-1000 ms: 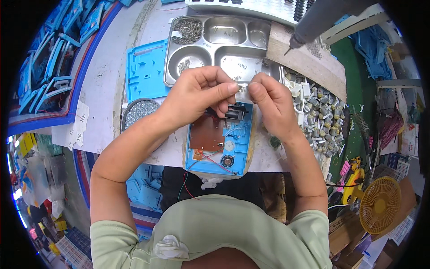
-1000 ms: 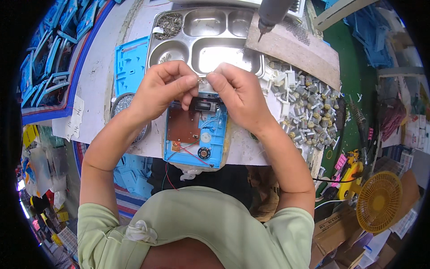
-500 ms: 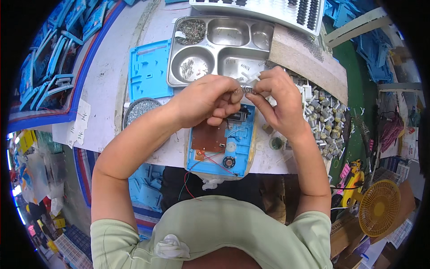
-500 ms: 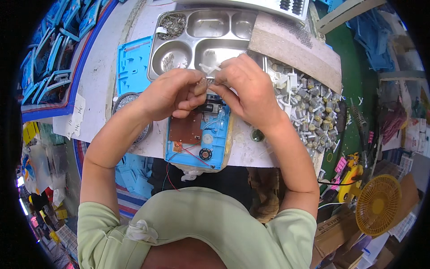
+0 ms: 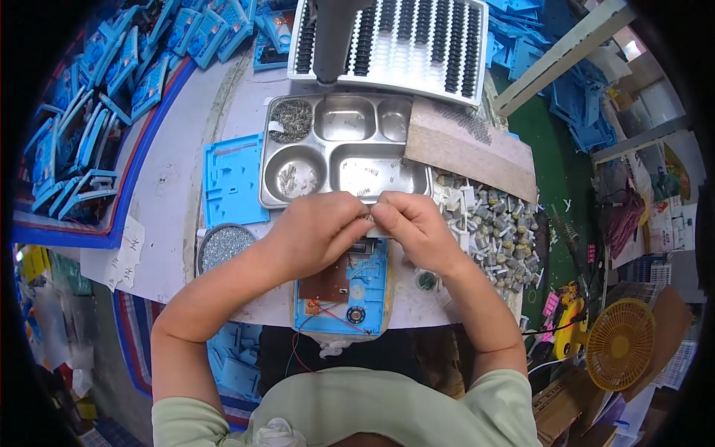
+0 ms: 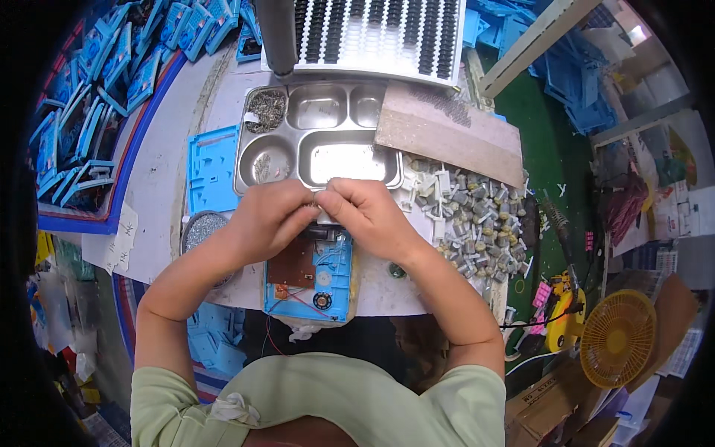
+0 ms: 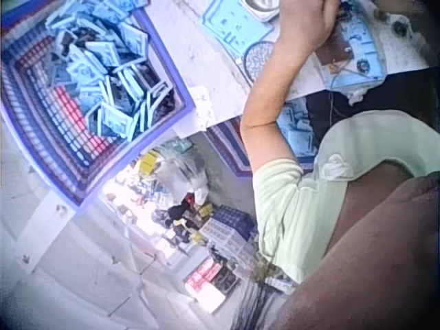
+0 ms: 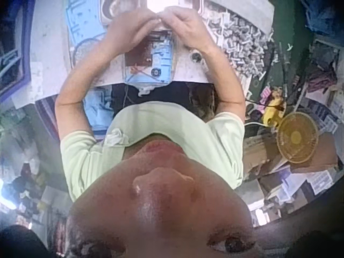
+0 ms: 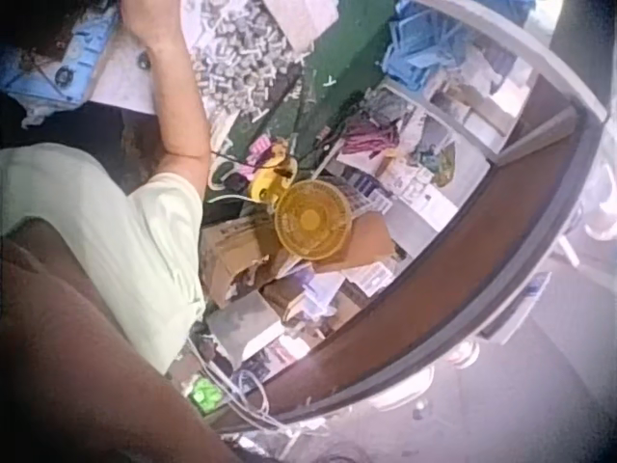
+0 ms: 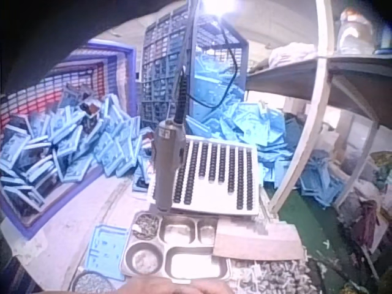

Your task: The person is assembling an electronic device, involving soldering, using an electric screwdriver, and placing components into a plastic casing.

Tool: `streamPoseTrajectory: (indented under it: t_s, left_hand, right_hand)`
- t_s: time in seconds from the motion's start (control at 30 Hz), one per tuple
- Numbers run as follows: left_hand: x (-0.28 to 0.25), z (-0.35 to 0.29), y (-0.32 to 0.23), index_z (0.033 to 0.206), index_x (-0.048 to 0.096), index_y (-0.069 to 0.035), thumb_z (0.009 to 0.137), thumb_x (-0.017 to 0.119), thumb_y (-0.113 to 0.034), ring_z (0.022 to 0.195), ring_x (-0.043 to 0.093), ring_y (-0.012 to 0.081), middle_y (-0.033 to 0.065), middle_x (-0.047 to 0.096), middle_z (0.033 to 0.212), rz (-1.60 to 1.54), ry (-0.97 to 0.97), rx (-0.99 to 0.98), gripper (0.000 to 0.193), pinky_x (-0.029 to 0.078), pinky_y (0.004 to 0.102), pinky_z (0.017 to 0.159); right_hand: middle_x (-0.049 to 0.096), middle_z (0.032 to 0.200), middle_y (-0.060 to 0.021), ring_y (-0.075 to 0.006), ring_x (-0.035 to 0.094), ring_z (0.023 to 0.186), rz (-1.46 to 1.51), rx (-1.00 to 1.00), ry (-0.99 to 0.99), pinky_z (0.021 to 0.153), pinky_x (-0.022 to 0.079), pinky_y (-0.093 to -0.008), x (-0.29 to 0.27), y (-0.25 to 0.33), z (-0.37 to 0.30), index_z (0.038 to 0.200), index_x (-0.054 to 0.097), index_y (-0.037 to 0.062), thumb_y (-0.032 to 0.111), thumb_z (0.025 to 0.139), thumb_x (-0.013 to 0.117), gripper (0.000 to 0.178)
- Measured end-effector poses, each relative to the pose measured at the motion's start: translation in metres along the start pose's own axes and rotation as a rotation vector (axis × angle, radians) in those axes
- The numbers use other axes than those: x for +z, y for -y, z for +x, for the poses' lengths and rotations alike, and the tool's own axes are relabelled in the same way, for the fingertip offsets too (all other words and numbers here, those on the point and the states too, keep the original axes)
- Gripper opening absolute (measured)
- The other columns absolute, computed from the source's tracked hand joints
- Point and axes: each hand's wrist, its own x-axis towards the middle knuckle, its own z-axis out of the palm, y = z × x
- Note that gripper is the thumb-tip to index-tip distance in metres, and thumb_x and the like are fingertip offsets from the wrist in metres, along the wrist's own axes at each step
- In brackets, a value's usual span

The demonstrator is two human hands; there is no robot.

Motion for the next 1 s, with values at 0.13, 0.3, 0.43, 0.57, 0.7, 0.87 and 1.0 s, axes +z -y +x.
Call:
streamPoseTrajectory:
  t_s: [0.13, 0.3, 0.43, 0.57, 0.7, 0.87, 1.0]
  left_hand:
    - [-0.022, 0.0, 0.001, 0.081, 0.061, -0.004, 0.104, 0.059, -0.03, 0.053, 0.047, 0.0105, 0.0, 0.052, 0.062, -0.858, 0.353, -0.604, 0.034, 0.038, 0.0275, 0.049]
    - [-0.032, -0.001, 0.001, 0.081, 0.064, -0.006, 0.105, 0.056, -0.028, 0.049, 0.039, 0.0026, -0.0027, 0.056, 0.064, -1.153, 0.474, -0.873, 0.034, 0.027, 0.02, 0.044]
    - [-0.014, -0.009, -0.002, 0.081, 0.065, -0.003, 0.097, 0.063, -0.02, 0.058, 0.059, 0.0202, 0.0081, 0.062, 0.067, -0.443, 0.169, -0.221, 0.024, 0.045, 0.0314, 0.055]
    - [-0.01, -0.008, -0.004, 0.076, 0.061, -0.002, 0.095, 0.064, -0.02, 0.057, 0.059, 0.028, 0.0127, 0.06, 0.068, -0.28, 0.134, -0.091, 0.026, 0.046, 0.0367, 0.054]
    - [-0.023, -0.012, 0.008, 0.078, 0.058, -0.003, 0.102, 0.057, -0.026, 0.048, 0.046, 0.0142, 0.0052, 0.054, 0.06, -1.188, 0.47, -0.728, 0.033, 0.033, 0.0272, 0.04]
    - [0.003, -0.025, 0.027, 0.094, 0.061, 0.001, 0.105, 0.054, -0.029, 0.046, 0.033, 0.0048, 0.0012, 0.052, 0.066, -1.925, 0.41, -0.866, 0.033, 0.021, 0.019, 0.036]
    - [0.005, -0.011, 0.02, 0.106, 0.065, 0.001, 0.104, 0.057, -0.025, 0.048, 0.036, 0.0014, 0.0022, 0.06, 0.075, -1.469, 0.253, -0.931, 0.027, 0.026, 0.0174, 0.04]
  right_hand:
    - [0.061, 0.077, -0.0085, -0.0223, 0.058, 0.068, -0.338, -0.35, -0.095, 0.062, 0.046, -0.0355, 0.004, 0.009, -0.001, 0.086, 0.064, 0.0024, 0.023, 0.093, 0.072, 0.023]
    - [0.062, 0.08, -0.0095, -0.0287, 0.06, 0.071, -0.672, -0.539, -0.157, 0.065, 0.05, -0.036, 0.008, 0.015, -0.002, 0.087, 0.067, 0.0039, 0.02, 0.085, 0.078, 0.02]
    - [0.062, 0.075, -0.0054, -0.0162, 0.059, 0.07, -0.078, 0.065, -0.011, 0.066, 0.049, -0.0309, 0.008, 0.011, -0.007, 0.086, 0.067, 0.0016, 0.024, 0.095, 0.07, 0.025]
    - [0.062, 0.073, -0.0037, -0.0102, 0.056, 0.071, 0.139, 0.146, 0.092, 0.065, 0.045, -0.0284, 0.008, 0.002, -0.005, 0.087, 0.066, -0.0006, 0.025, 0.103, 0.06, 0.031]
    - [0.062, 0.083, -0.0072, -0.0194, 0.059, 0.075, -0.192, -0.279, 0.022, 0.063, 0.046, -0.0304, 0.003, 0.003, -0.003, 0.095, 0.067, 0.0039, 0.017, 0.096, 0.067, 0.013]
    - [0.063, 0.093, -0.0072, -0.0292, 0.06, 0.081, -0.742, -0.723, -0.207, 0.064, 0.051, -0.0386, 0.0, -0.003, 0.011, 0.1, 0.067, 0.0098, 0.007, 0.076, 0.077, 0.026]
    - [0.063, 0.096, -0.0075, -0.0249, 0.06, 0.074, -0.729, -0.622, -0.223, 0.061, 0.05, -0.0345, -0.006, -0.02, 0.007, 0.104, 0.068, 0.0093, 0.008, 0.077, 0.079, 0.029]
